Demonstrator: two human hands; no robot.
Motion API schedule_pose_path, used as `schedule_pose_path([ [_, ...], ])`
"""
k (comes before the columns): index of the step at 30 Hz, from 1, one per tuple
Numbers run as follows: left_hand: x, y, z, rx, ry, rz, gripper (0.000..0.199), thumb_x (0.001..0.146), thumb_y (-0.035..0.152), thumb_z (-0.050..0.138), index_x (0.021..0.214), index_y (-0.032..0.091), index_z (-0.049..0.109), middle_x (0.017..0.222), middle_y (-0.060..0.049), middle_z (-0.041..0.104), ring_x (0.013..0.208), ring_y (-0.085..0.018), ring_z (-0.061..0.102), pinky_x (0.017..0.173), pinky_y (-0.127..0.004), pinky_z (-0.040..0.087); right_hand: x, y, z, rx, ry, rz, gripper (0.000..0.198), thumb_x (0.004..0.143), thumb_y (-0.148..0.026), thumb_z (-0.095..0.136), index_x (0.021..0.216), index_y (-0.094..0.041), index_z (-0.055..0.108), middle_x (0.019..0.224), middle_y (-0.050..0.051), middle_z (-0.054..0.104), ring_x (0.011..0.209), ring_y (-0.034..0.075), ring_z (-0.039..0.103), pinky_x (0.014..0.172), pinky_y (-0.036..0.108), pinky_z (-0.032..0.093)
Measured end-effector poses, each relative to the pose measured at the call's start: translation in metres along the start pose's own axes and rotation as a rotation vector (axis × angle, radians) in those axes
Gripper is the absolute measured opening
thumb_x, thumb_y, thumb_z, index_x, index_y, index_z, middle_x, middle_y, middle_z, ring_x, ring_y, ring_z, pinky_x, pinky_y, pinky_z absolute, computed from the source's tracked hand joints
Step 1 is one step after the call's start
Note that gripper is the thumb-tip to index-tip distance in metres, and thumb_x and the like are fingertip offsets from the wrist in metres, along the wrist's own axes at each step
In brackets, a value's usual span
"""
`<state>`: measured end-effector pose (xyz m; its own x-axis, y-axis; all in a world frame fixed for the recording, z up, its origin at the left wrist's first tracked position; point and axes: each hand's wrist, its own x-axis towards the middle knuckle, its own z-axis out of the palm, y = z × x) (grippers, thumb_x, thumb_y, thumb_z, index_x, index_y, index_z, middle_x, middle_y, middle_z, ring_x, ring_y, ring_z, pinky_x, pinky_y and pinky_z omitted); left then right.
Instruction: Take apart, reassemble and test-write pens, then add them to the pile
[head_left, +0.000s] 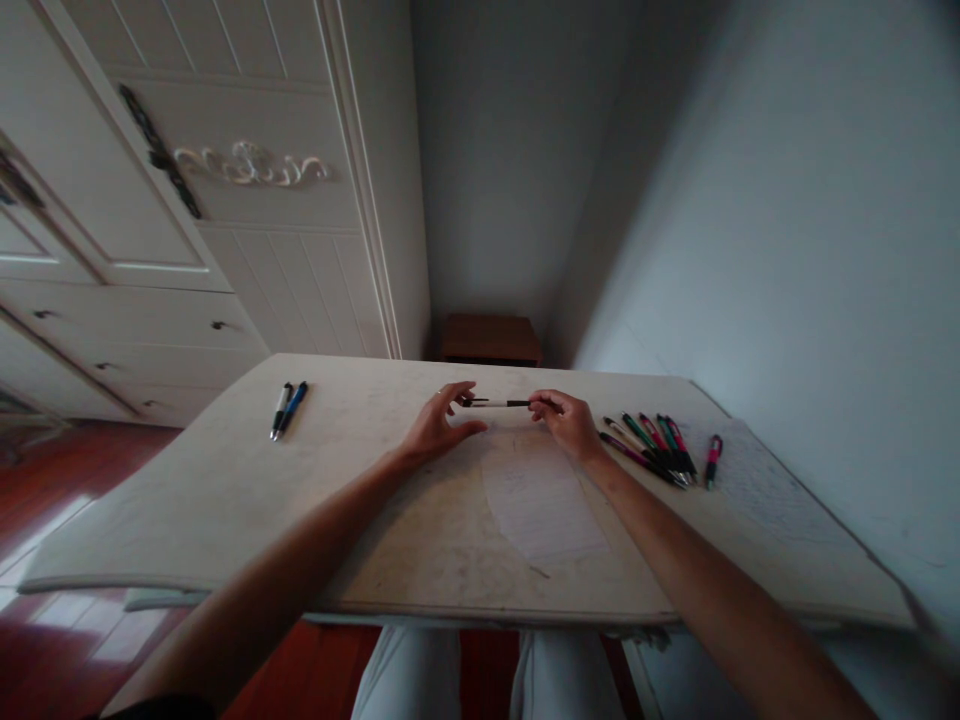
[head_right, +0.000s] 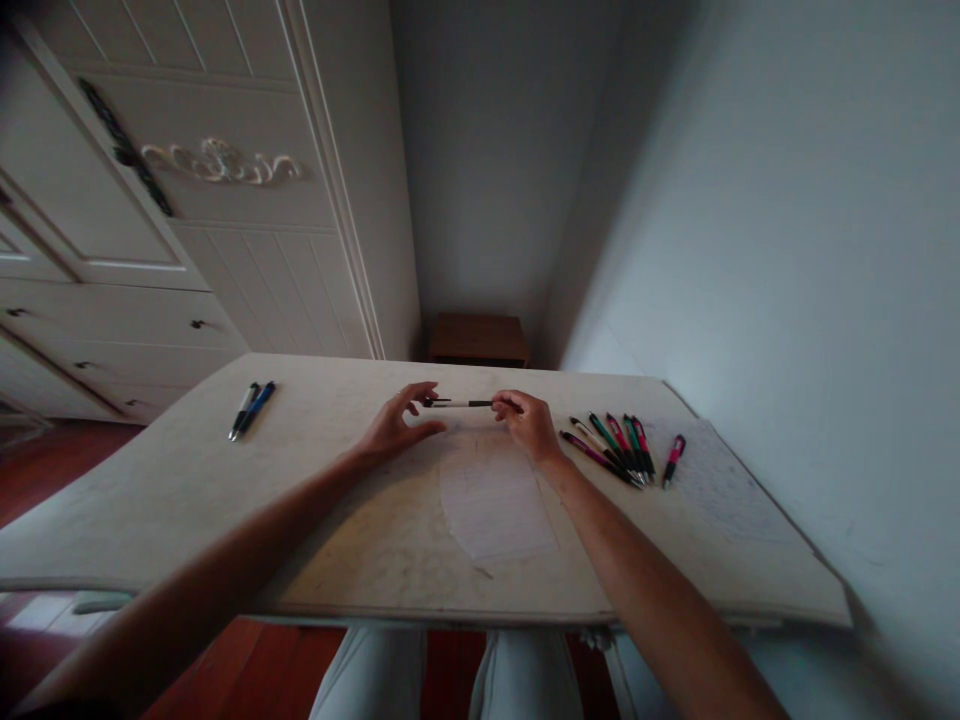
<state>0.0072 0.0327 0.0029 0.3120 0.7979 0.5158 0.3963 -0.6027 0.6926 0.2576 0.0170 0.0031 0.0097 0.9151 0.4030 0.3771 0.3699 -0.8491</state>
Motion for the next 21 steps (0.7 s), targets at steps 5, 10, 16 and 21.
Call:
schedule_pose_path([
  [5, 0.0006, 0.0044, -0.002, 0.04, -0.053, -0.129, 0.04, 0.09, 0.05, 0.047, 0.088, 0.015, 0.068, 0.076, -0.004, 0.067, 0.07, -0.016, 0.06, 0.063, -0.026, 0.046, 0.0002, -0.0003, 0.0, -0.024, 0.013, -0.007, 0.02, 0.076, -0.036, 0.062, 0.082, -0.019, 0.069, 0.064, 0.001, 0.067, 0.06, 0.017, 0.064, 0.066, 0.029, 0.05],
  [10, 0.0024, -0.0016, -0.0007, 0.016, -0.071, -0.122, 0.025, 0.084, 0.036, 0.055, 0.092, 0.016, 0.069, 0.076, -0.003, 0.067, 0.066, -0.014, 0.059, 0.062, -0.025, 0.046, -0.0004, -0.0008, -0.0005, -0.022, 0.009, -0.011, 0.021, 0.076, -0.037, 0.062, 0.081, -0.019, 0.069, 0.065, 0.002, 0.067, 0.06, 0.018, 0.064, 0.066, 0.03, 0.05],
  [16, -0.0003, 0.0032, -0.0038, -0.08, -0.017, -0.057, 0.049, 0.078, 0.036, 0.064, 0.123, 0.017, 0.057, 0.106, -0.009, 0.065, 0.084, -0.016, 0.062, 0.068, -0.025, 0.049, -0.0003, -0.0042, -0.0014, -0.037, 0.02, -0.02, 0.022, 0.077, -0.038, 0.061, 0.081, -0.018, 0.069, 0.064, 0.002, 0.067, 0.059, 0.017, 0.063, 0.064, 0.029, 0.05],
  [21, 0.001, 0.002, -0.002, -0.023, -0.075, -0.195, 0.047, 0.091, 0.051, 0.041, 0.083, 0.014, 0.067, 0.072, -0.004, 0.063, 0.067, -0.015, 0.057, 0.062, -0.025, 0.043, 0.0004, 0.0, -0.0006, -0.038, 0.027, -0.049, 0.021, 0.077, -0.037, 0.062, 0.08, -0.017, 0.07, 0.063, 0.002, 0.067, 0.058, 0.016, 0.063, 0.063, 0.028, 0.049],
])
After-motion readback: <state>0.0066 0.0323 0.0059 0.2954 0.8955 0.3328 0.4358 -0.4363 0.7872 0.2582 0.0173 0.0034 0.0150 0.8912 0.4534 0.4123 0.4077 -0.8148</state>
